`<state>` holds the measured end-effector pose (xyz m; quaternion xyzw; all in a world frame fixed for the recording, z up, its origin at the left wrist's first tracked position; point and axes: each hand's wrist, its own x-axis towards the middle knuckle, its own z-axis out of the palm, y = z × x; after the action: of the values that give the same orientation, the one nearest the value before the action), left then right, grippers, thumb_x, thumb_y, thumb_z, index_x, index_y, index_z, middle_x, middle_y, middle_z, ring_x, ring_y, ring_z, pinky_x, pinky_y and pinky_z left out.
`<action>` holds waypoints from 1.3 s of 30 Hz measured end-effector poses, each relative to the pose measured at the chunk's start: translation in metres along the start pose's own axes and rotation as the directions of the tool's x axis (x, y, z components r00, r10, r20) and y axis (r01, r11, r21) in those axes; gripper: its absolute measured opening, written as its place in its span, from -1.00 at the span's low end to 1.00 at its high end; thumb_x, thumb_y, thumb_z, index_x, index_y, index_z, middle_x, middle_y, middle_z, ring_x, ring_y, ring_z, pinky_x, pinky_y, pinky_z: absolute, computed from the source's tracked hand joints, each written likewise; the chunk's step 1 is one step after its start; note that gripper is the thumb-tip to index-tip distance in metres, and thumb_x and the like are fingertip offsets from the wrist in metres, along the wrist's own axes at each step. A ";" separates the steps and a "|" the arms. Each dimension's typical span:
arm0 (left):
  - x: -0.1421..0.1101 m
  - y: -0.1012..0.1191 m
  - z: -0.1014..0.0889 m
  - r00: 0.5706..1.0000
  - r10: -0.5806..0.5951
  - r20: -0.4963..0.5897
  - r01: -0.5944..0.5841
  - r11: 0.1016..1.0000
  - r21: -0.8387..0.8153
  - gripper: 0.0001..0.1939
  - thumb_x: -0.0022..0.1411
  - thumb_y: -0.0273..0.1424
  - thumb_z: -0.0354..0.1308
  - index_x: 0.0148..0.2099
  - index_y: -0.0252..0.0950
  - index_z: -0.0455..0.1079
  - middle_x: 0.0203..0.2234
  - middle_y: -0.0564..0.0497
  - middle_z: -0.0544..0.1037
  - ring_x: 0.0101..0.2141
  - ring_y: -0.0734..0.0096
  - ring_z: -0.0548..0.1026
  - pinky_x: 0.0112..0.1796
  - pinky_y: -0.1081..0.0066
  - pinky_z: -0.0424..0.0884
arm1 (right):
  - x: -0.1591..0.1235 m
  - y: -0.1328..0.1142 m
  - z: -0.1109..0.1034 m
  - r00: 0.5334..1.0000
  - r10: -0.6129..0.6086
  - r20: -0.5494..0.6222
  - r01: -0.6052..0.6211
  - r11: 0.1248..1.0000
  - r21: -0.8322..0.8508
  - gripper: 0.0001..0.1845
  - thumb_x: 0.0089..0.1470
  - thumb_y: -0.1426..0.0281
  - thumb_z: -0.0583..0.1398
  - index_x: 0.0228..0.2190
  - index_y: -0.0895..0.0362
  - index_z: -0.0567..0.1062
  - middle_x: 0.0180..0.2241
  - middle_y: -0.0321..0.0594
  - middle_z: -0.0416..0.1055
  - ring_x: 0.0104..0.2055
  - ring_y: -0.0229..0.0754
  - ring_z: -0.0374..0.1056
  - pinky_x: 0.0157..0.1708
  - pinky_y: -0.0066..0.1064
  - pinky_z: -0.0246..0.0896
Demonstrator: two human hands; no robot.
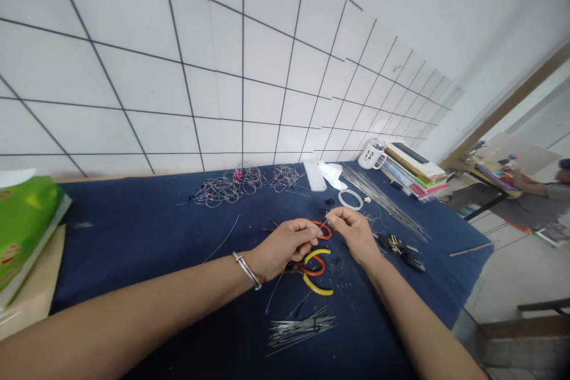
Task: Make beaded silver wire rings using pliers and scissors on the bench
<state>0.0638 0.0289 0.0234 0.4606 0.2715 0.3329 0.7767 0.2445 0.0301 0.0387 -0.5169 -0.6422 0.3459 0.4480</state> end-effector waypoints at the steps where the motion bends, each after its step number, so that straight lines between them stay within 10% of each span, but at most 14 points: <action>1: 0.000 0.000 0.000 1.000 0.003 -0.003 -0.003 1.000 0.000 -0.77 0.13 -0.29 0.02 -0.32 -0.38 0.31 -0.76 0.18 0.15 -0.73 0.71 -0.04 -0.66 0.54 -0.22 | 0.000 0.000 0.000 1.000 -0.005 0.000 0.005 1.000 -0.013 -0.79 -0.01 0.25 0.13 -0.42 0.15 0.43 -0.45 -0.28 0.36 -0.41 -0.29 0.23 -0.35 -0.46 0.15; 39: -0.004 0.005 0.008 0.999 -0.039 -0.037 0.036 0.996 -0.081 -0.78 0.12 -0.27 0.03 -0.41 -0.35 0.25 -0.80 0.20 0.16 -0.76 0.72 -0.04 -0.68 0.55 -0.22 | -0.003 -0.004 0.005 0.983 -0.182 -0.037 0.167 0.954 -0.248 -0.83 0.04 0.30 0.08 -0.43 0.11 0.42 -0.43 -0.25 0.37 -0.39 -0.24 0.26 -0.34 -0.43 0.17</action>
<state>0.0662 0.0236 0.0316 0.4172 0.2815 0.3376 0.7954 0.2385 0.0269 0.0395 -0.5194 -0.7093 0.2076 0.4289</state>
